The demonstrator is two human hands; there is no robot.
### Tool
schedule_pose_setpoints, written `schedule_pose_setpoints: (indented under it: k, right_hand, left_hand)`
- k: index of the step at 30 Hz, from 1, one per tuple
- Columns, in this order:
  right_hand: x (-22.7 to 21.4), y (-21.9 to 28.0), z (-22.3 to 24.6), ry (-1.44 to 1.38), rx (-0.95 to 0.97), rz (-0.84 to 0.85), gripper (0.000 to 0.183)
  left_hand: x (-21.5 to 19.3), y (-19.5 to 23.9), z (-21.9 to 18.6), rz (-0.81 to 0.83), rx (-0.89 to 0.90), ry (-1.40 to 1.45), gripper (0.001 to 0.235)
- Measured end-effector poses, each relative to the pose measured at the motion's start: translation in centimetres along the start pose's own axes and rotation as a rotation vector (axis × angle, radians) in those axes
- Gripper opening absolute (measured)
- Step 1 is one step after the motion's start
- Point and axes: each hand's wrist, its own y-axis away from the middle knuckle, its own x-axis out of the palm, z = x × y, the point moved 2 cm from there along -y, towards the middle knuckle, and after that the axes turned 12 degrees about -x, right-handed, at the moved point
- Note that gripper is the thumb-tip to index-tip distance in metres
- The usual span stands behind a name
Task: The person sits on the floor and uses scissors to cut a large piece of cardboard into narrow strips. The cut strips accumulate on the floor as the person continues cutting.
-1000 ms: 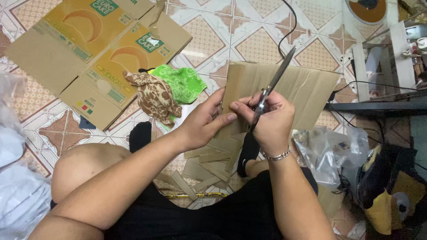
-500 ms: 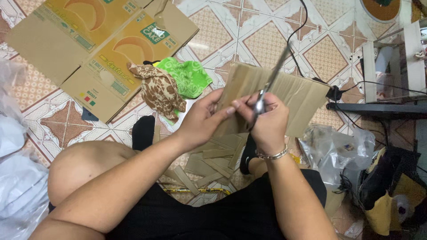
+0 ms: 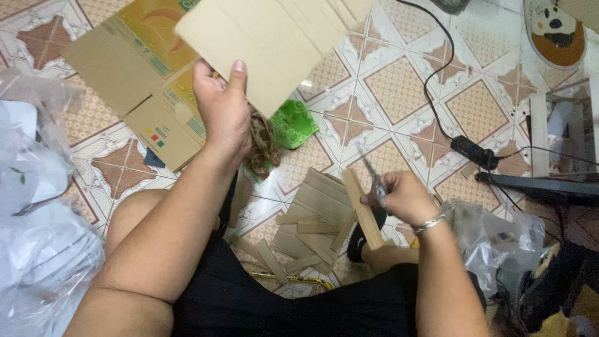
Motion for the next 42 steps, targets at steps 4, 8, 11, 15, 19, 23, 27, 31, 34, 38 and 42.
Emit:
schedule_pose_setpoints:
  k: [4, 8, 11, 15, 19, 23, 27, 31, 34, 38, 42]
  right_hand:
    - [2.4, -0.9, 0.8, 0.167, -0.047, -0.196, 0.034]
    - [4.7, -1.7, 2.6, -0.777, -0.407, -0.335, 0.020]
    - [4.8, -1.3, 3.3, -0.928, -0.521, -0.564, 0.024]
    - [1.4, -0.9, 3.4, -0.956, -0.408, -0.676, 0.030]
    - [-4.7, 0.3, 2.6, -0.791, -0.461, -0.474, 0.035]
    - [-7.0, 1.3, 1.1, -0.600, -0.448, -0.293, 0.031]
    - [-6.5, 0.8, 0.1, -0.531, -0.550, -0.338, 0.028]
    - [-5.8, -0.9, -1.5, -0.620, -0.419, -0.602, 0.023]
    - [-4.1, -2.1, -1.5, -0.542, -0.396, -0.575, 0.024]
    - [1.4, -2.2, -0.2, -0.474, -0.486, -0.327, 0.023]
    - [4.9, -1.7, 1.4, -0.510, -0.535, -0.114, 0.028]
  left_hand:
    - [0.9, 1.7, 0.8, -0.104, -0.441, 0.025, 0.036]
    - [2.8, 5.2, 3.5, 0.041, -0.598, 0.133, 0.040]
    - [4.0, 8.8, 5.7, 0.192, -0.692, 0.126, 0.040]
    - [4.7, 11.0, 6.0, 0.376, -0.629, -0.007, 0.035]
    - [4.3, 8.3, 2.9, 0.482, -0.557, 0.064, 0.041]
    - [4.2, 7.2, 1.3, 0.755, -0.702, -0.353, 0.056]
    - [4.6, 9.4, 2.9, 0.748, -0.799, -0.440, 0.059]
    - [4.3, 8.5, 4.6, 0.403, -0.813, -0.110, 0.043]
    - [3.8, 7.1, 4.9, 0.259, -0.769, 0.220, 0.037]
    - [3.7, 6.6, 5.3, 0.212, -0.726, 0.440, 0.032]
    - [3.6, 7.0, 6.4, 0.190, -0.755, 0.382, 0.030]
